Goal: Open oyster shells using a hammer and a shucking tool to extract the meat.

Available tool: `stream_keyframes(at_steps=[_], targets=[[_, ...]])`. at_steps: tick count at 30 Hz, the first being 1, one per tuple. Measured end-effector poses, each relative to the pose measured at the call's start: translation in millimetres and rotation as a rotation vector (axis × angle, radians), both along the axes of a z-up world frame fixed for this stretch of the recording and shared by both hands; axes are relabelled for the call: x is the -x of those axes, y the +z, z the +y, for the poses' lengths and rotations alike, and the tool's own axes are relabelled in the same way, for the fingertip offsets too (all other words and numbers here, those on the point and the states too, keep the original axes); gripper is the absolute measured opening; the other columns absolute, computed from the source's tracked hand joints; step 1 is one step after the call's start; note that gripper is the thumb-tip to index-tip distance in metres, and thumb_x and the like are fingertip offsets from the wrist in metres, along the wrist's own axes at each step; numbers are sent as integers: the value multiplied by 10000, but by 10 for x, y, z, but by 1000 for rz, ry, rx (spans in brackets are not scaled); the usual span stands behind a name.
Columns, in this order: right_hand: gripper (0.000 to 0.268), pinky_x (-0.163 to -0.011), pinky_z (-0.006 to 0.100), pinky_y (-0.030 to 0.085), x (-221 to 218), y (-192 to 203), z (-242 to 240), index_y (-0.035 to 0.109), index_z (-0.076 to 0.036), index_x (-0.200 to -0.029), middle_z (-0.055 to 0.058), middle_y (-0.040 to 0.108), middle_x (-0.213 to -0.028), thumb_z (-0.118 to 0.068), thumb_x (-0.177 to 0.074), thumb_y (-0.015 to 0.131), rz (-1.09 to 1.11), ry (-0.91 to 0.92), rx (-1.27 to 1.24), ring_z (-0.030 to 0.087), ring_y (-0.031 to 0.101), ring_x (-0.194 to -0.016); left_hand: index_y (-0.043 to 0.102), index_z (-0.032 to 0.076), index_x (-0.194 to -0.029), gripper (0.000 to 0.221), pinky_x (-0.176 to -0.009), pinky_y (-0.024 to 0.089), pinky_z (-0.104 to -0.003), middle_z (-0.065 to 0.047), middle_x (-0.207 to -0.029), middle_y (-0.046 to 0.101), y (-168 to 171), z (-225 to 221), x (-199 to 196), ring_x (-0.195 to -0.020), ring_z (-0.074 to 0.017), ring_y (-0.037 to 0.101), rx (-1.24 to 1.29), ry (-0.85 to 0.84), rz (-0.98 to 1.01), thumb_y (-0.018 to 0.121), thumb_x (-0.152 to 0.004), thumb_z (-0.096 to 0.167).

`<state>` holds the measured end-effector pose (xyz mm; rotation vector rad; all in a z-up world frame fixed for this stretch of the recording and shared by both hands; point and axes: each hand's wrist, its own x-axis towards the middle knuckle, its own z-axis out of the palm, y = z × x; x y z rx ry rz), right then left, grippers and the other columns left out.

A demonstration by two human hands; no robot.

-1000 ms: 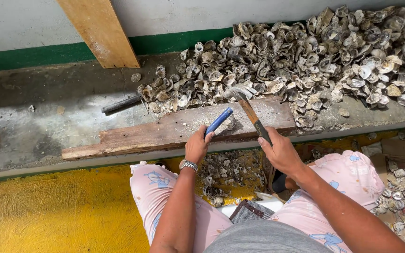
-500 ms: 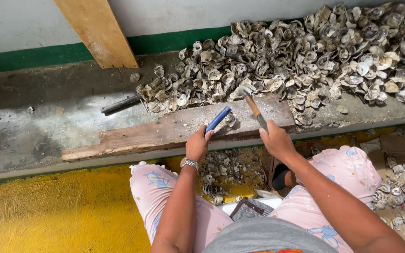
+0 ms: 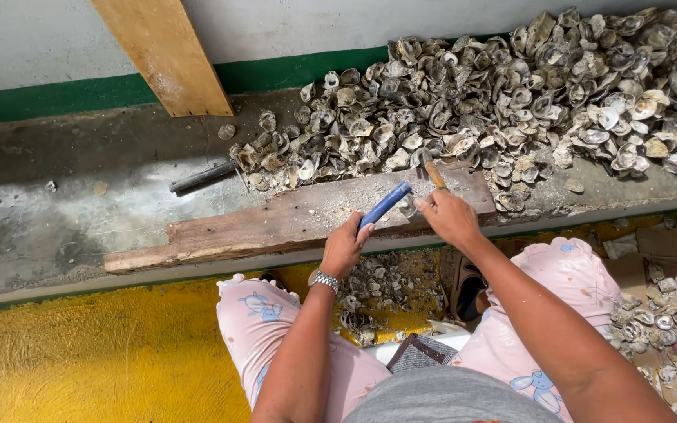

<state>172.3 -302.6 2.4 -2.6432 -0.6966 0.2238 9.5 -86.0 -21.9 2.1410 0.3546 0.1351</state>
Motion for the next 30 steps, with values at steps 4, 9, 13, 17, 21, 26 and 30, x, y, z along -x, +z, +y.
stream_keyframes(at_steps=[4, 9, 13, 17, 21, 26, 30], targets=[[404, -636, 430, 472, -35, -241, 94, 690, -51, -962, 78, 667, -726, -437, -994, 576, 243, -98, 48, 205, 616, -634, 593, 115, -1186, 421, -646, 485, -471, -135, -734, 656, 10, -75, -21, -692, -344, 660, -26, -56, -33, 536, -1005, 491], [312, -491, 389, 479, -279, -536, 34, 688, -66, -840, 67, 649, -633, -308, -986, 556, 63, -77, 158, 206, 601, -513, 595, 119, -1194, 396, -580, 484, -400, -70, -717, 643, 70, -139, -48, -623, -225, 617, 108, 33, -66, 504, -1034, 469], [430, -525, 423, 442, -179, -220, -49, 674, -32, -777, 112, 602, -581, -366, -1025, 566, 71, -106, -38, 250, 562, -491, 619, 105, -1183, 384, -527, 459, -352, -26, -728, 593, -159, 9, -152, -598, -149, 534, 333, 153, -154, 491, -1066, 447], [479, -516, 441, 431, -165, -176, -69, 656, 8, -793, 143, 594, -585, -409, -1022, 597, 53, 0, -105, 253, 538, -483, 632, 92, -1168, 376, -532, 461, -354, -34, -701, 593, -20, 71, -117, -591, -136, 539, 278, 269, -196, 519, -1059, 434], [354, -451, 410, 453, -137, 115, -366, 728, -77, -934, 80, 656, -654, -365, -1026, 544, 59, 29, -141, 171, 557, -481, 628, 99, -1170, 381, -565, 491, -404, -93, -704, 650, 58, 61, -61, -609, -219, 627, 77, 237, -175, 555, -1021, 442], [280, -549, 399, 470, -57, 949, -1440, 750, -104, -1143, 123, 683, -739, -343, -1055, 633, -122, -277, -46, 230, 592, -583, 620, 94, -1175, 393, -628, 498, -469, -150, -776, 687, 177, 88, 19, -697, -343, 674, -51, 238, -203, 572, -1010, 447], [489, -725, 455, 549, -292, 120, -3279, 769, -32, -1034, 216, 715, -802, -481, -1153, 619, -376, -416, 273, 401, 697, -767, 628, 88, -1155, 398, -654, 495, -510, -185, -817, 699, 224, 148, 40, -748, -406, 676, -103, 318, -195, 583, -1002, 452]])
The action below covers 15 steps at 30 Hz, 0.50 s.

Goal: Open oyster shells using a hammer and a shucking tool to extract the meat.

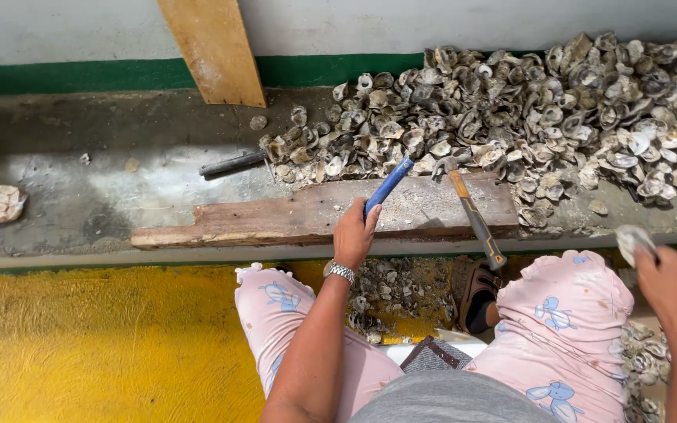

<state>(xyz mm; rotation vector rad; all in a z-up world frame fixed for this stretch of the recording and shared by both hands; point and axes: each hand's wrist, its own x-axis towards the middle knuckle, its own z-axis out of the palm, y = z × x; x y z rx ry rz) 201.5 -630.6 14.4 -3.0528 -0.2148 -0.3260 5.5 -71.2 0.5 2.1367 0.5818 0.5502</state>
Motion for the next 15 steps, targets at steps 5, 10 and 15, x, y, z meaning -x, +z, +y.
stream_keyframes(at_steps=[5, 10, 15], targets=[[486, -751, 421, 591, -135, -1258, -1216, 805, -90, -1020, 182, 791, -771, -552, -986, 656, 235, -219, 263, 335, 779, -767, 656, 95, -1116, 368, -592, 475, -459, -130, -754, 675, -56, 208, -65, -665, -319, 637, 142, 207, -20, 576, -1020, 440], [357, -793, 406, 570, 174, -99, 389, 765, -147, -1160, 154, 787, -863, -477, -1155, 629, 83, -90, 83, 321, 747, -822, 623, 96, -1034, 322, -453, 406, -306, 19, -670, 556, -315, 442, -119, -526, -99, 498, 685, 348, -274, 523, -1053, 402], [299, -753, 367, 541, 40, 675, 2466, 772, -56, -1159, 125, 756, -952, -289, -1011, 658, 166, 343, -356, 232, 699, -792, 543, 100, -1033, 306, -447, 397, -226, 29, -686, 519, -236, 650, -61, -505, -60, 479, 1220, 535, -666, 449, -1077, 388]])
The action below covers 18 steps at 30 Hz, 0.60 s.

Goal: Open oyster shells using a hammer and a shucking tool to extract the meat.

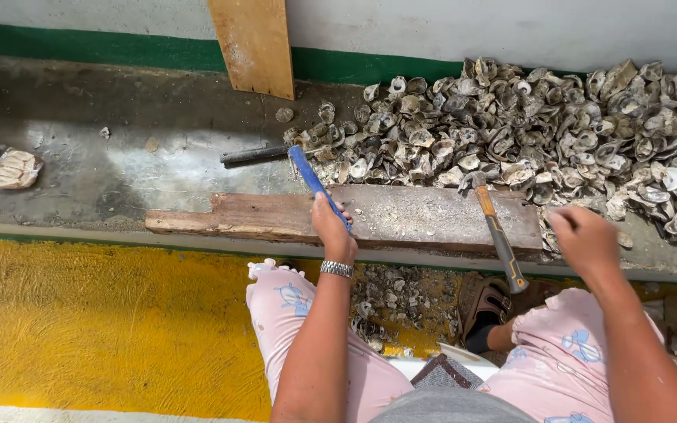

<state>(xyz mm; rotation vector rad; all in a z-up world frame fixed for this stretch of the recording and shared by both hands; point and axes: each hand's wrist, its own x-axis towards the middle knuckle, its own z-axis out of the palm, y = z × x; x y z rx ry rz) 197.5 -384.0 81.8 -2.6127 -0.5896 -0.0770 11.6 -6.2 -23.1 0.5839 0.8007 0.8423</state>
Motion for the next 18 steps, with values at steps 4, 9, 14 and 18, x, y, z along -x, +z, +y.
stream_keyframes(at_steps=[4, 9, 14, 18], targets=[[294, -810, 397, 524, -267, -194, 1320, 755, -57, -1137, 131, 713, -973, -276, -991, 625, 128, 260, 78, 247, 663, -846, 548, 99, -1049, 309, -442, 400, -231, 21, -682, 509, -6, 5, 53, -498, -63, 468, 66, 35, -11, 446, -1075, 389], [284, -839, 453, 514, -635, -533, 2397, 690, -140, -1207, 120, 601, -1195, -100, -926, 670, -18, 340, 264, 300, 626, -1018, 562, 102, -1035, 297, -451, 400, -225, 27, -688, 517, -29, 5, -19, -506, -57, 466, 54, 17, 23, 466, -1072, 381], [290, -817, 473, 523, -1065, -953, 2691, 686, -147, -1132, 125, 603, -1139, -67, -855, 707, -319, 452, 336, 344, 611, -1056, 542, 122, -990, 272, -424, 376, -217, 32, -680, 514, 22, 11, -80, -495, -54, 464, 42, -12, 59, 471, -1066, 373], [50, -716, 471, 495, -1202, -986, 2670, 727, -138, -1043, 136, 627, -981, -159, -1003, 705, -180, 338, 68, 328, 619, -850, 542, 129, -976, 279, -424, 374, -204, 41, -691, 523, -1, 0, -39, -505, -36, 465, 20, -55, 90, 474, -1077, 380]])
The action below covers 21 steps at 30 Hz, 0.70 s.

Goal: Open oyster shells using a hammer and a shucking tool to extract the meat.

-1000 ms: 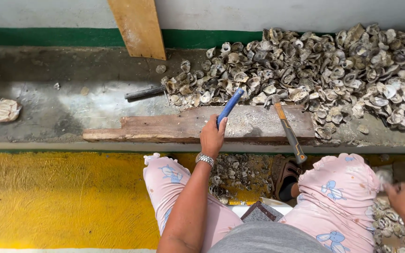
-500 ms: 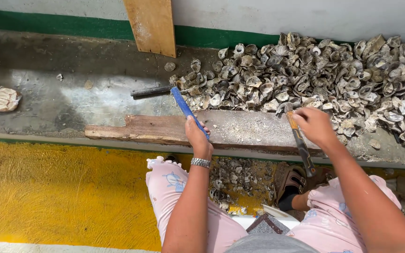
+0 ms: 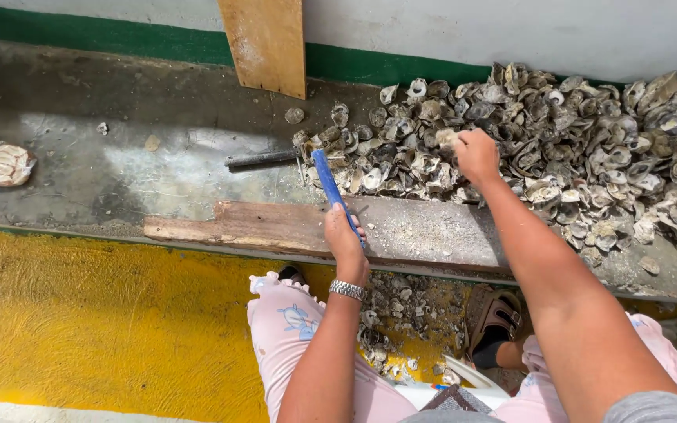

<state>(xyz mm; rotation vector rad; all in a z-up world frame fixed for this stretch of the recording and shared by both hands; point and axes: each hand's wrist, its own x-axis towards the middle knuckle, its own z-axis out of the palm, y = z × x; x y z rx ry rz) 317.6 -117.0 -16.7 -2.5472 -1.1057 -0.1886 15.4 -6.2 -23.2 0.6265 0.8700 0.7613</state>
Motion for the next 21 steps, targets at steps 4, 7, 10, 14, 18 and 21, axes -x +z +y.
stream_keyframes(at_steps=[4, 7, 10, 14, 18, 21], targets=[[186, -605, 337, 447, -254, -105, -306, 666, -17, -994, 68, 620, -852, -187, -1062, 634, 1020, -282, -545, 167, 556, -714, 535, 133, -973, 281, -423, 376, -206, 38, -689, 520, -10, -12, -79, -503, -36, 468, -10, -38, -28, 474, -1077, 387], [144, -551, 292, 482, 148, 40, -690, 671, -65, -944, 23, 629, -822, -174, -1010, 604, 1291, -522, -582, 115, 576, -652, 543, 137, -967, 280, -427, 387, -210, 35, -677, 524, -79, -68, -99, -504, -39, 485, -20, -82, 29, 472, -1070, 388], [161, -567, 325, 460, 572, -47, -1077, 738, -47, -1053, 66, 653, -795, -180, -1016, 655, 733, -215, -260, 145, 591, -669, 550, 123, -923, 297, -422, 385, -217, 43, -649, 508, -118, -143, -95, -493, -44, 469, -142, -179, 90, 491, -1065, 376], [186, -656, 355, 564, 994, -218, -1494, 688, -191, -1157, 48, 668, -968, -151, -976, 707, -196, 227, 136, 226, 675, -787, 603, 70, -940, 323, -443, 379, -280, 26, -620, 511, -33, -309, -105, -503, -87, 465, -433, -488, 214, 564, -1029, 378], [405, -725, 436, 565, 1452, 182, -1723, 681, -163, -1259, 102, 646, -1047, -108, -859, 716, -117, 256, 161, 321, 678, -825, 719, 69, -1075, 388, -535, 439, -350, -41, -637, 578, -21, -451, -57, -570, -144, 538, -810, -655, 415, 624, -976, 431], [433, -793, 474, 551, 1495, 225, -2074, 661, -133, -1244, 138, 635, -1076, -185, -824, 748, -35, 102, 130, 369, 668, -910, 730, 73, -1091, 423, -569, 466, -386, -92, -661, 626, 15, -501, -39, -589, -207, 597, -923, -727, 488, 638, -949, 461]])
